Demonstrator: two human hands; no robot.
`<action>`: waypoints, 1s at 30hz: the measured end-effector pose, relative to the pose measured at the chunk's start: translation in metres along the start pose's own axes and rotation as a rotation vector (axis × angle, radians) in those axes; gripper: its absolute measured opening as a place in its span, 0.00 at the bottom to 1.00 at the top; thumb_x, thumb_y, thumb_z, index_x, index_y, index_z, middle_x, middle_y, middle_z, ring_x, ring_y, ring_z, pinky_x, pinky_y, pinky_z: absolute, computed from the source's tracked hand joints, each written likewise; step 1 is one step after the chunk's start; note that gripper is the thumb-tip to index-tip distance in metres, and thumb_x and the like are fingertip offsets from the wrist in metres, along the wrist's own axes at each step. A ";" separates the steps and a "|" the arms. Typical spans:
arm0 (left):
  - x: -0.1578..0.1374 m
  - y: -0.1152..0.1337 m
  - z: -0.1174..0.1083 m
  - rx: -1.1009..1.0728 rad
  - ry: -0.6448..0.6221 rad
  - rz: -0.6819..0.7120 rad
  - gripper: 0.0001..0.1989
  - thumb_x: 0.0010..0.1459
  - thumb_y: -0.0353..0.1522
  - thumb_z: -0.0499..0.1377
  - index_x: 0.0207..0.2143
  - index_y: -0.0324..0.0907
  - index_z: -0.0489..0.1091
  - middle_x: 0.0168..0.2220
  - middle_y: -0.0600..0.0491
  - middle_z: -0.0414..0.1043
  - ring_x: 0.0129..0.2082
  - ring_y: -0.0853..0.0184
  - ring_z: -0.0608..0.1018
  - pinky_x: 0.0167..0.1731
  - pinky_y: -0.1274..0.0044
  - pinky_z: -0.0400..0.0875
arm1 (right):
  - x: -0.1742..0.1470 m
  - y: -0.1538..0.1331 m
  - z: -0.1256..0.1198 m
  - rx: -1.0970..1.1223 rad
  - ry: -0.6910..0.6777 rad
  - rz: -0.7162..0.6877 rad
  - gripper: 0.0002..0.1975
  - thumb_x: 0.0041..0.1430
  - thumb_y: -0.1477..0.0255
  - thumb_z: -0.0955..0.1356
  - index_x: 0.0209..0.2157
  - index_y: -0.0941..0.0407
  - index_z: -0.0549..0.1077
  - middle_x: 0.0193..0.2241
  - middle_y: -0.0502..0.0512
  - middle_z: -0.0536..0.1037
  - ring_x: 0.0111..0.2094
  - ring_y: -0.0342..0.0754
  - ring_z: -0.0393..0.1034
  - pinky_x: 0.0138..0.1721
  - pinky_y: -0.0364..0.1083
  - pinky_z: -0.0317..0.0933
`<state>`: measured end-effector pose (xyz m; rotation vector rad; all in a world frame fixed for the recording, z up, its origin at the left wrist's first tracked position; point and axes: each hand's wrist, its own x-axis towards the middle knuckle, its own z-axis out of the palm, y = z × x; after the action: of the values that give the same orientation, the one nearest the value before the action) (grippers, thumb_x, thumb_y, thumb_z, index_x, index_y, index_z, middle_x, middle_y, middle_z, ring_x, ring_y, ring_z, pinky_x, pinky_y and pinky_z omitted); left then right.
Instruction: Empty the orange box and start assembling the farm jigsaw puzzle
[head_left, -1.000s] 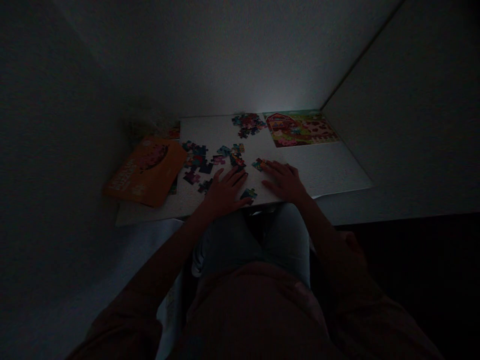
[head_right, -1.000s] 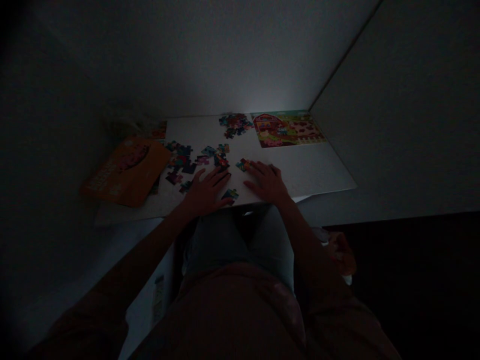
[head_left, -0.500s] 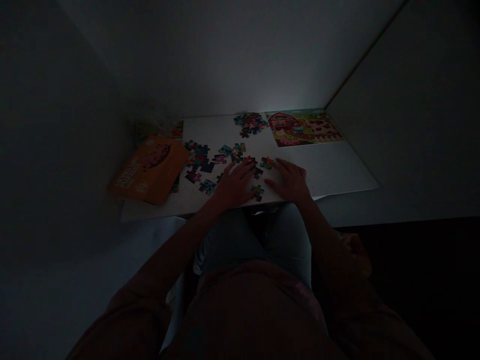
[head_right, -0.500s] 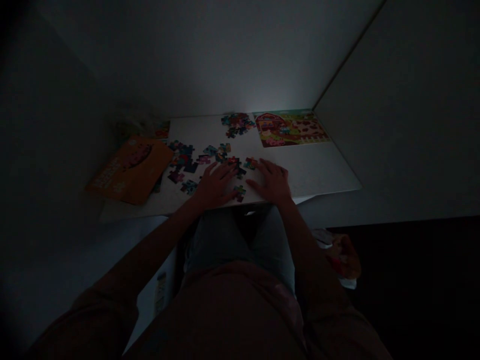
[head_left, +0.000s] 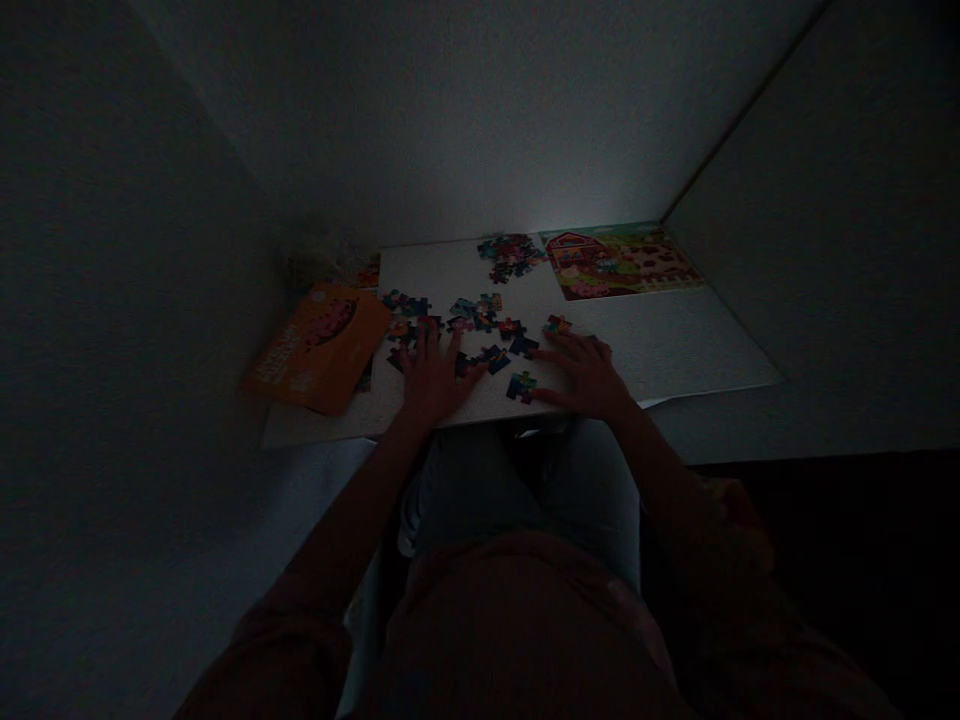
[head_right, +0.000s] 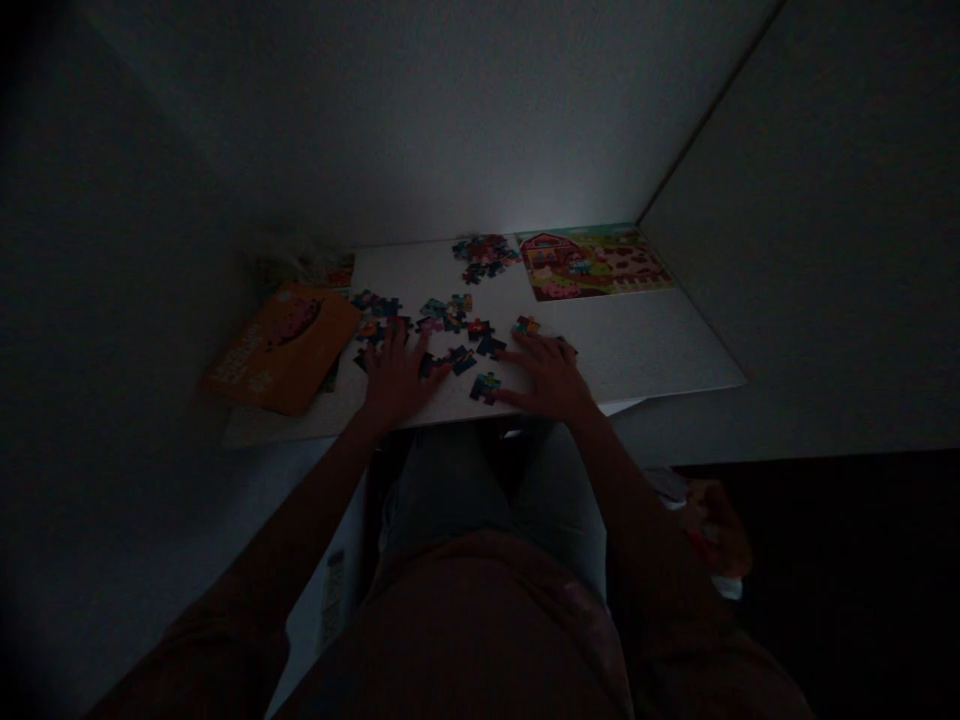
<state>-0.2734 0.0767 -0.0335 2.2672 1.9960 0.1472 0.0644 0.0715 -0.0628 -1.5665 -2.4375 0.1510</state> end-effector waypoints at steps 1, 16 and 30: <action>0.000 0.005 0.002 -0.006 0.002 0.014 0.48 0.87 0.61 0.56 0.95 0.47 0.57 0.96 0.35 0.40 0.96 0.35 0.49 0.90 0.34 0.51 | 0.000 0.000 0.000 -0.004 0.006 0.015 0.40 0.76 0.43 0.81 0.82 0.40 0.81 0.89 0.61 0.70 0.87 0.78 0.64 0.85 0.78 0.58; 0.023 -0.020 -0.005 -0.074 0.111 -0.162 0.46 0.90 0.53 0.48 0.91 0.28 0.60 0.93 0.31 0.51 0.95 0.42 0.53 0.94 0.51 0.47 | 0.000 -0.005 0.007 -0.058 0.101 0.263 0.42 0.82 0.44 0.73 0.87 0.45 0.73 0.87 0.68 0.71 0.84 0.83 0.63 0.82 0.80 0.59; 0.035 -0.033 -0.002 -0.105 0.095 -0.037 0.45 0.90 0.54 0.46 0.91 0.33 0.61 0.94 0.35 0.51 0.95 0.45 0.54 0.93 0.49 0.49 | 0.002 0.001 0.001 0.066 0.018 0.042 0.36 0.84 0.44 0.71 0.86 0.33 0.75 0.87 0.53 0.74 0.85 0.81 0.67 0.84 0.85 0.58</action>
<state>-0.3012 0.1158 -0.0366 2.1961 2.0228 0.3549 0.0648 0.0735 -0.0639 -1.5842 -2.3622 0.2211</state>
